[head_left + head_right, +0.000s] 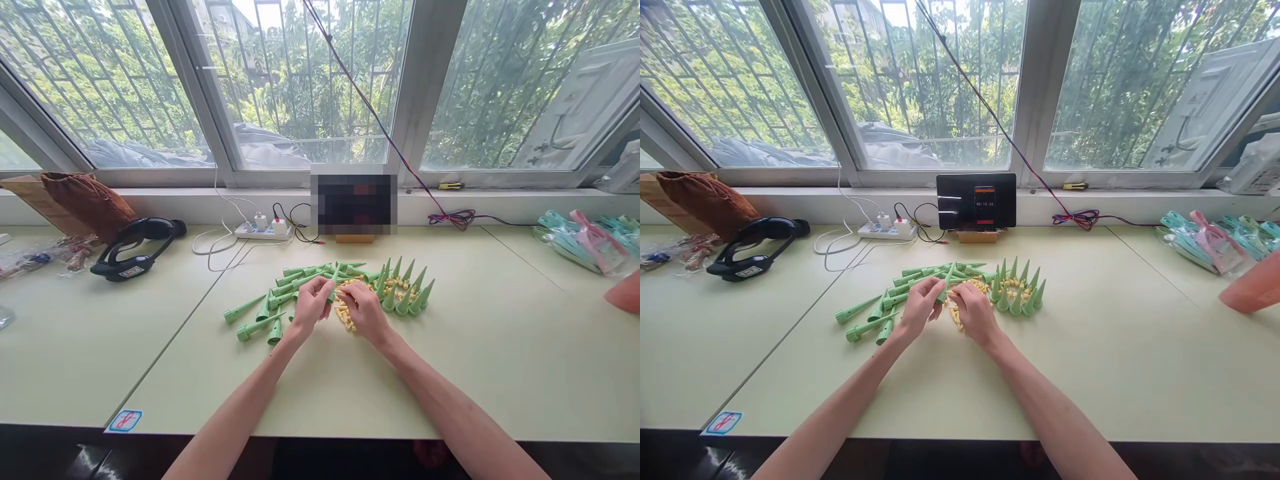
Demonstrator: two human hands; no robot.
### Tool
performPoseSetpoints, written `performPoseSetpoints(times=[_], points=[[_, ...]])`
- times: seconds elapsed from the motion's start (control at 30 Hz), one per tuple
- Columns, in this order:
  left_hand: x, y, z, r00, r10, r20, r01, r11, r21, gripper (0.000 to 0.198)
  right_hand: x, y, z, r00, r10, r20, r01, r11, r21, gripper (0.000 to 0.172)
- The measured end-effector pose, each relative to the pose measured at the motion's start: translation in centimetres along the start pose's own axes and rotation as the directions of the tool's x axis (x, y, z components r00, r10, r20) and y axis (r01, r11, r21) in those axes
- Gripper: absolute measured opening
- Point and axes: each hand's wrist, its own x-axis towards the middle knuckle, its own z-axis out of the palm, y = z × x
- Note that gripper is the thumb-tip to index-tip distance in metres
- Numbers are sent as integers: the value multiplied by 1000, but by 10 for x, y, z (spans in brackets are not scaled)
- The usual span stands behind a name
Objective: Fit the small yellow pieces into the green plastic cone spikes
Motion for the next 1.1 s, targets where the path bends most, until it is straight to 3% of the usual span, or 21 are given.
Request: performPoseSetpoints(times=[0.3,0.53,0.73,0.83,0.93,1.0,1.1], points=[[1,-4,-1,998,55,21,-56,998,36,29,-1,0,1,997,65,29,-66,998,20,25],[2,-4,0,996,69,61,-68,998,-15,28,2,-9,-2,960,270,75,-279,941,193,31],[4,-10,-1,993,65,101,-58,995,-76,33,3,-4,-1,873,430,230,-487,731,478,37],[4,-9,0,990,78,115,-67,993,-97,35,4,0,0,840,445,310,-538,603,589,38],[3,-6,1,991,78,110,-69,994,-87,36,5,0,0,822,446,353,-561,535,631,41],[2,-5,2,992,70,103,-64,996,-60,35,5,-2,0,815,468,342,-570,542,618,41],[0,-4,3,996,43,79,-41,999,-22,32,5,-7,0,842,481,242,-531,663,528,41]])
